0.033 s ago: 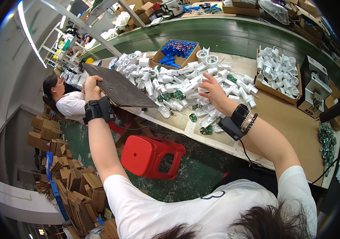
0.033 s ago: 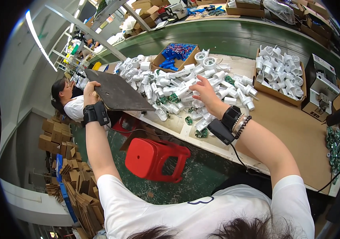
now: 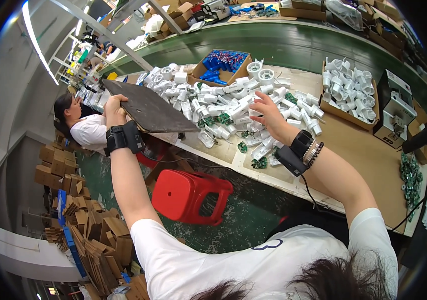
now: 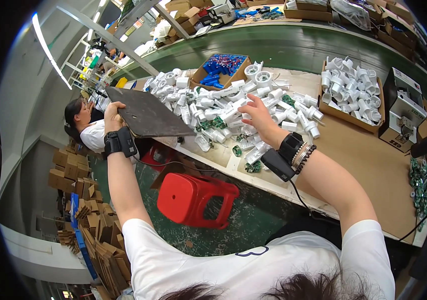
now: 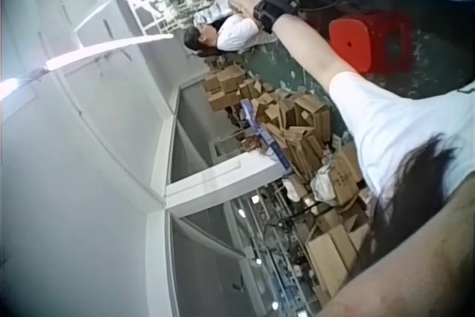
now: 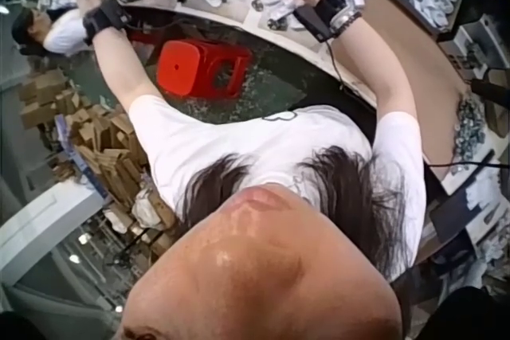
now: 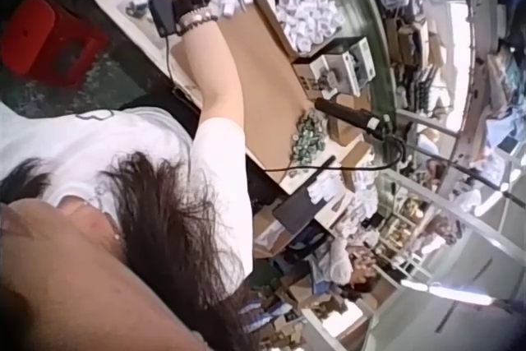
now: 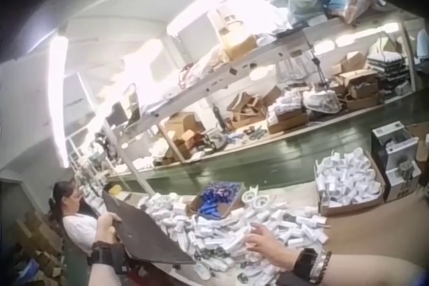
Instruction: The person fits a white plastic component into a housing, drives a screw into the assembly with a power screwdriver, and places it on a black mat. After repeating this for several units, they move the mat aside and begin fitting circuit boards and plastic components into a new set of housings.
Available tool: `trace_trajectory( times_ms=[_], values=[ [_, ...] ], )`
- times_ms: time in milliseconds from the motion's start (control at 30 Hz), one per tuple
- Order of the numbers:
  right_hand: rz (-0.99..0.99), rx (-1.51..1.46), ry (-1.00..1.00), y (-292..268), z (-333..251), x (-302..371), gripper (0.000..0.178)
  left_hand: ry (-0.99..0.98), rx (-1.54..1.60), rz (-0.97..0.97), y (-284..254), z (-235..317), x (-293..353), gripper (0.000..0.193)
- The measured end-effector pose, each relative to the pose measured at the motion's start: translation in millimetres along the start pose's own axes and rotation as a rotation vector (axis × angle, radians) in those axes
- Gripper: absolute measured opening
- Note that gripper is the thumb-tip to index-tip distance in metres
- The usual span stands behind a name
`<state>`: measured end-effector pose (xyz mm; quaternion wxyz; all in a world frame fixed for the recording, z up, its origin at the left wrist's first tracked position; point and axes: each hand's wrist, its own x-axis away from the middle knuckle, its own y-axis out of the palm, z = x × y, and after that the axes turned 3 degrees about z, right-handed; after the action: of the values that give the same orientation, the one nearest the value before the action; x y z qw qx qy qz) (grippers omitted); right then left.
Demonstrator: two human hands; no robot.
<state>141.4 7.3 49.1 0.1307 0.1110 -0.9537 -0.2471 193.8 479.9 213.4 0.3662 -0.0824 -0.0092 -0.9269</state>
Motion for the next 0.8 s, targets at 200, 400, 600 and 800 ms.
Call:
trace_trajectory(
  times_ms=[200, 400, 600, 800],
  values=[
    [0.001, -0.019, -0.019, -11.1, -5.3, 2.7, 0.065, -0.031, 0.182, -0.122, 4.2, -8.9, 11.7, 0.025],
    [-0.022, -0.015, -0.013, -21.1, -12.5, 6.0, 0.061, -0.022, 0.297, -0.144, -5.6, -8.9, 44.3, 0.026],
    [-0.118, -0.078, 0.001, -19.5, -17.1, 12.5, 0.061, 0.293, 0.239, -0.172, -42.9, -21.0, 87.5, 0.034],
    [-0.464, -0.125, 0.092, -33.5, -38.9, 87.9, 0.065, 0.024, 0.602, -0.304, 42.9, -61.1, 257.7, 0.042]
  ],
)
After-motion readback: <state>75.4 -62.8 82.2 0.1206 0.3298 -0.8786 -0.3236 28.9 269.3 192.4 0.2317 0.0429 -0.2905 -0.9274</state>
